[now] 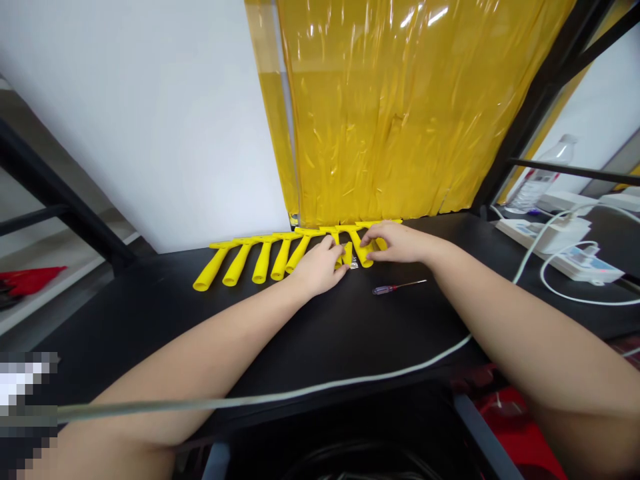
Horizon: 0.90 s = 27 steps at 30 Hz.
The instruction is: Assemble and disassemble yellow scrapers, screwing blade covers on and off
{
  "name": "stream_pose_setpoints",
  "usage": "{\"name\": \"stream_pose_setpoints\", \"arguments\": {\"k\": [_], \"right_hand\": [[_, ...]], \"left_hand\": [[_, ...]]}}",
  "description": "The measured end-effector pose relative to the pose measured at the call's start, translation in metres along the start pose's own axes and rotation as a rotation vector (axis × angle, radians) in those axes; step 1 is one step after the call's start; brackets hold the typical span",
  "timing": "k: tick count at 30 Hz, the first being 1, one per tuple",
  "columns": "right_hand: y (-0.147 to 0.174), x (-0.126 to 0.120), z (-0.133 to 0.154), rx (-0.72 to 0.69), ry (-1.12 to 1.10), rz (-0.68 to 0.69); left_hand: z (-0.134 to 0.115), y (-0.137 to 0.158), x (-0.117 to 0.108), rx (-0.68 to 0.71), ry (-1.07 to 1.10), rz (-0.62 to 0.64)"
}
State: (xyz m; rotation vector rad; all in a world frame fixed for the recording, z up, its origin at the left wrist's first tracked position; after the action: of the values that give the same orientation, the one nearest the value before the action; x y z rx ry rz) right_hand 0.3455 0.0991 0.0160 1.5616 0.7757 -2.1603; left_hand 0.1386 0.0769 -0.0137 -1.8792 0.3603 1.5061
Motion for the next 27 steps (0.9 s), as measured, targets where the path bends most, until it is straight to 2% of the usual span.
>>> {"name": "stream_pose_setpoints", "arguments": {"k": [10, 21, 25, 27], "right_hand": [[-0.002, 0.011, -0.004, 0.009, -0.036, 0.022], [-0.001, 0.012, -0.006, 0.031, -0.019, 0.026], [-0.001, 0.012, -0.005, 0.028, -0.016, 0.022], [0.000, 0.012, -0.004, 0.021, -0.012, 0.027]], "left_hand": [[-0.007, 0.004, 0.002, 0.127, 0.062, 0.010], [-0.004, 0.007, 0.004, 0.169, 0.080, -0.011], [0.000, 0.005, -0.010, 0.159, 0.057, -0.035], [0.013, 0.001, -0.026, 0.061, 0.013, -0.083]]}}
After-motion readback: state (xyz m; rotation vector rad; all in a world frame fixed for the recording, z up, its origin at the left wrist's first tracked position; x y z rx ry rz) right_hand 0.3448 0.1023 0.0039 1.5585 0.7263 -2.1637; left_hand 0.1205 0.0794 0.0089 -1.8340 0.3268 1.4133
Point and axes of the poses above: each hand's wrist, its own y-axis away from the middle knuckle, its own x-axis out of the palm, z = x × y, the point moved 4 cm from there along -y, towards the middle knuckle
